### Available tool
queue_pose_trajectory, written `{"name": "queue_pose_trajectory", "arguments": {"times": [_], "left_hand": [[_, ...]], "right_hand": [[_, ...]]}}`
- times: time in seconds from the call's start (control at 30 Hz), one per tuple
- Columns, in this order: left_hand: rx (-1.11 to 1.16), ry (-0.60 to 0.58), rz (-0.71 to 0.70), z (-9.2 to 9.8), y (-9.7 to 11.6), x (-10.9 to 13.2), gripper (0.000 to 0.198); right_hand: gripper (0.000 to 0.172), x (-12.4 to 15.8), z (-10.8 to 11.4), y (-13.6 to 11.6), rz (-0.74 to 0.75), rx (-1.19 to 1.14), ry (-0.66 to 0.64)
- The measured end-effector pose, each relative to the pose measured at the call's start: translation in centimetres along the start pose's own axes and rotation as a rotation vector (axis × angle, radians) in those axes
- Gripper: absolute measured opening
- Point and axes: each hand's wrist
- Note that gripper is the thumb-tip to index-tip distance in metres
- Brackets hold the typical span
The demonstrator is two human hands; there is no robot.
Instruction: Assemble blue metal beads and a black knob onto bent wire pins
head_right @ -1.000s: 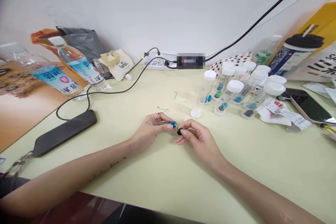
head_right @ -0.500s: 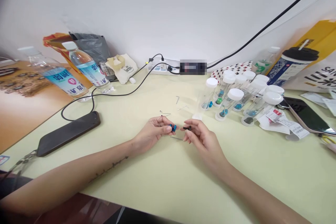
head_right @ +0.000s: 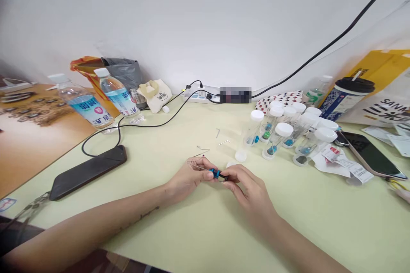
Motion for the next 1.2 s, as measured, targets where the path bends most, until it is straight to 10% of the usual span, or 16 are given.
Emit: {"name": "queue_pose_trajectory", "arguments": {"times": [0.53, 0.77, 1.0, 1.2], "left_hand": [[-0.081, -0.004, -0.024, 0.1, 0.3, 0.0, 0.023], [-0.072, -0.064, -0.031, 0.0, 0.5, 0.2, 0.021], [-0.059, -0.042, -0.020, 0.1, 0.4, 0.1, 0.023], [-0.010, -0.058, -0.006, 0.1, 0.3, 0.2, 0.022]], "right_hand": [[0.021, 0.1, -0.2, 0.2, 0.127, 0.164, 0.072], [0.016, 0.3, -0.2, -0.2, -0.207, 0.142, 0.007], [0.025, 0.3, -0.3, 0.8, 0.277, 0.296, 0.109], [0.027, 0.7, -0.2, 1.2, 0.333, 0.340, 0.072]]}}
Point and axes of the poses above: each hand's wrist, its own x-axis away from the middle knuckle, its own z-axis out of the back of the hand, y = z × x, and after that the axes turned 2 degrees about -y, right-handed
